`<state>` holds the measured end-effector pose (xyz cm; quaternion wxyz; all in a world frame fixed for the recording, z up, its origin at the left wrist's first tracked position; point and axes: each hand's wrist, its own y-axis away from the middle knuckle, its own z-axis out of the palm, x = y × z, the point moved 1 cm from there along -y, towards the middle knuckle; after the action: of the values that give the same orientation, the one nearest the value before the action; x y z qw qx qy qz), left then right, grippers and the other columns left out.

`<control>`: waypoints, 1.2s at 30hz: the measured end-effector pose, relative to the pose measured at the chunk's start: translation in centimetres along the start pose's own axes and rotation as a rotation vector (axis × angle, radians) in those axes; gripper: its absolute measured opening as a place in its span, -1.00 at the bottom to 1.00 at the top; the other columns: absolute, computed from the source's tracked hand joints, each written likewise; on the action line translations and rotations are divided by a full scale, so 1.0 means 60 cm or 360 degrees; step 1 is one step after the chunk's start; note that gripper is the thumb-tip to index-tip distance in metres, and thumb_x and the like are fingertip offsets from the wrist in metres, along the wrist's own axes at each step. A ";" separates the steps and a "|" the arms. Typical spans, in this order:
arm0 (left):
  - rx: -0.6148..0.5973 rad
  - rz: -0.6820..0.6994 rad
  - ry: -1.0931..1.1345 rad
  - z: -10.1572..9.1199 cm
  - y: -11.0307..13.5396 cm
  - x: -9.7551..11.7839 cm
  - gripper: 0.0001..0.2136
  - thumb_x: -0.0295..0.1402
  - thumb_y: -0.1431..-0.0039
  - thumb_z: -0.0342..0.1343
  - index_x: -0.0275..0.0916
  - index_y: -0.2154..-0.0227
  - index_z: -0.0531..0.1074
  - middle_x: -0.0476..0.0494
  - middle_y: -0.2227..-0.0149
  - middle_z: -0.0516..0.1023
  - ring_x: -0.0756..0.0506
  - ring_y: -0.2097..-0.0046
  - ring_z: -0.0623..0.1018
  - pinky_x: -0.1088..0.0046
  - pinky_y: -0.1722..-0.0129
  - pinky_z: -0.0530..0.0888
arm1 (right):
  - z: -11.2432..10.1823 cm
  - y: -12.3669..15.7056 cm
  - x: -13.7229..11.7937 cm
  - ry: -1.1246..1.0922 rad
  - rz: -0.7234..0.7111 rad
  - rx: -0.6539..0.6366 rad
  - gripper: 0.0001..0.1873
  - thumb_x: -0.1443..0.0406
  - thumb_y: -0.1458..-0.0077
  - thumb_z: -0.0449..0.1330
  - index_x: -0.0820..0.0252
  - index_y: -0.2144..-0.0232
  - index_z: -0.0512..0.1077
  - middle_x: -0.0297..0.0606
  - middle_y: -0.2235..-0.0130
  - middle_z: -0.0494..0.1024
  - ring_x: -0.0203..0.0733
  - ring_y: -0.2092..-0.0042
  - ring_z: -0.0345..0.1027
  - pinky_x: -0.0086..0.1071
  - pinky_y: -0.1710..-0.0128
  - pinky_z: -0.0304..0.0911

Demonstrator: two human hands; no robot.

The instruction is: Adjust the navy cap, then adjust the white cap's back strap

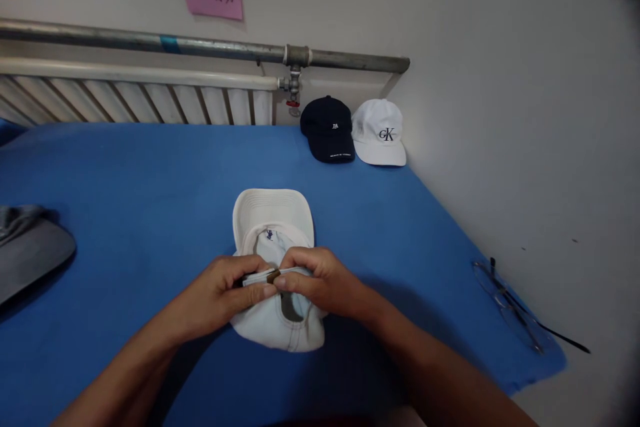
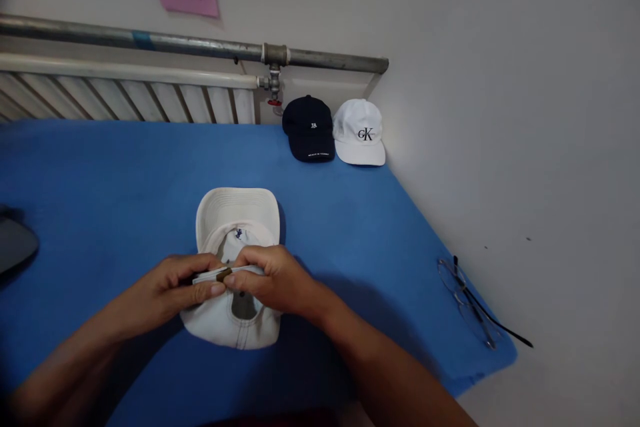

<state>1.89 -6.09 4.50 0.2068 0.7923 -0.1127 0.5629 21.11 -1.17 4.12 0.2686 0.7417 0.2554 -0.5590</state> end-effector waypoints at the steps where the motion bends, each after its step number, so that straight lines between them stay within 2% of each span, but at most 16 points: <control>1: 0.0013 0.0001 -0.0027 0.000 0.000 0.000 -0.72 -0.15 -0.21 0.07 -0.29 0.38 0.46 -0.02 0.47 0.37 0.01 0.43 0.35 0.53 0.47 0.29 | 0.000 0.001 0.001 0.0051 -0.0040 0.0005 -0.81 0.22 -0.07 0.21 0.21 0.50 0.39 -0.44 0.54 0.30 -0.36 0.45 0.15 -0.47 0.44 0.08; 6: 0.0048 0.0026 -0.0100 -0.001 -0.001 0.004 -0.74 -0.18 -0.23 0.04 -0.28 0.41 0.43 0.01 0.51 0.33 0.02 0.46 0.31 0.54 0.50 0.25 | 0.001 0.002 0.003 0.0359 -0.0348 -0.0088 -0.84 0.25 -0.20 0.09 0.19 0.26 0.42 -0.37 0.40 0.42 -0.32 0.37 0.25 -0.44 0.33 0.14; 11: 0.0076 0.0071 -0.0254 -0.002 -0.003 0.004 -0.71 -0.16 -0.23 0.04 -0.27 0.44 0.45 -0.01 0.49 0.38 0.01 0.44 0.35 0.53 0.48 0.27 | 0.003 0.002 0.005 0.0520 -0.0441 -0.0119 -0.85 0.27 -0.23 0.05 0.20 0.32 0.37 -0.29 0.36 0.45 -0.27 0.32 0.27 -0.40 0.29 0.15; 15: 0.0044 0.0129 -0.0286 -0.005 -0.006 0.000 -0.74 -0.19 -0.21 0.07 -0.27 0.44 0.45 0.00 0.48 0.40 0.01 0.43 0.37 0.53 0.45 0.28 | 0.005 0.000 0.010 0.0582 -0.0487 -0.0110 -0.81 0.27 -0.23 0.03 0.19 0.42 0.33 -0.31 0.41 0.39 -0.28 0.36 0.21 -0.39 0.30 0.12; 18: 0.0015 0.0061 -0.0112 -0.012 -0.006 -0.002 -0.72 -0.16 -0.22 0.06 -0.28 0.43 0.46 0.00 0.50 0.38 0.02 0.46 0.34 0.53 0.49 0.27 | 0.004 -0.004 0.014 0.0353 -0.0357 -0.0064 -0.78 0.25 -0.21 0.04 0.19 0.47 0.32 -0.37 0.49 0.34 -0.32 0.42 0.18 -0.42 0.38 0.09; 20: 0.0004 0.0006 0.0028 -0.019 -0.004 -0.004 -0.71 -0.13 -0.24 0.04 -0.26 0.34 0.50 -0.04 0.44 0.44 0.00 0.42 0.40 0.52 0.45 0.33 | 0.003 -0.007 0.016 0.0123 -0.0201 -0.0061 -0.77 0.23 -0.18 0.05 0.19 0.50 0.32 -0.39 0.53 0.32 -0.35 0.47 0.15 -0.44 0.44 0.07; 24: 0.0283 0.0018 0.0187 -0.033 0.000 -0.009 -0.72 -0.12 -0.26 0.03 -0.16 0.21 0.54 -0.13 0.20 0.57 -0.08 0.14 0.51 0.45 0.15 0.42 | 0.007 -0.010 0.016 -0.0248 -0.0023 -0.0042 -0.78 0.24 -0.11 0.08 0.19 0.54 0.29 -0.41 0.56 0.32 -0.40 0.55 0.07 -0.48 0.54 -0.01; 28: 0.0510 0.0134 0.0253 -0.041 0.005 -0.011 -0.75 -0.14 -0.23 0.08 -0.14 0.16 0.50 -0.13 0.23 0.60 -0.09 0.17 0.55 0.38 0.15 0.46 | 0.002 -0.008 0.014 -0.0552 0.0068 -0.0067 -0.81 0.24 -0.09 0.11 0.20 0.51 0.30 -0.43 0.57 0.33 -0.46 0.62 0.01 -0.51 0.62 -0.08; 31: 0.0524 0.0309 -0.0038 -0.044 0.009 -0.008 -0.74 -0.19 -0.24 0.06 -0.14 0.08 0.47 -0.17 0.10 0.58 -0.16 0.03 0.53 0.24 0.01 0.43 | -0.015 -0.008 0.019 -0.0661 0.0070 -0.0132 -0.80 0.22 -0.07 0.15 0.22 0.51 0.32 -0.42 0.57 0.34 -0.46 0.63 0.03 -0.53 0.65 -0.08; 34: 0.0462 0.0446 -0.0632 -0.045 0.009 -0.007 -0.71 -0.23 -0.20 0.10 -0.14 0.04 0.47 -0.17 -0.03 0.52 -0.23 -0.16 0.38 0.04 -0.23 0.15 | -0.034 -0.008 0.023 -0.0763 0.0040 -0.0167 -0.80 0.23 -0.06 0.17 0.22 0.51 0.32 -0.43 0.57 0.35 -0.47 0.65 0.01 -0.53 0.67 -0.05; 36: 0.0385 0.0473 -0.0813 -0.046 0.007 -0.006 -0.74 -0.24 -0.20 0.09 -0.14 0.09 0.49 -0.14 -0.02 0.52 -0.23 -0.19 0.33 0.00 -0.27 0.01 | -0.041 -0.007 0.023 -0.0751 0.0050 -0.0167 -0.81 0.23 -0.07 0.16 0.22 0.50 0.32 -0.42 0.57 0.35 -0.48 0.65 0.00 -0.53 0.67 -0.05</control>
<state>-0.73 -5.23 4.99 -0.0082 0.9016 -0.2077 0.3792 22.89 0.95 3.29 0.3677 0.5796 0.2027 -0.6985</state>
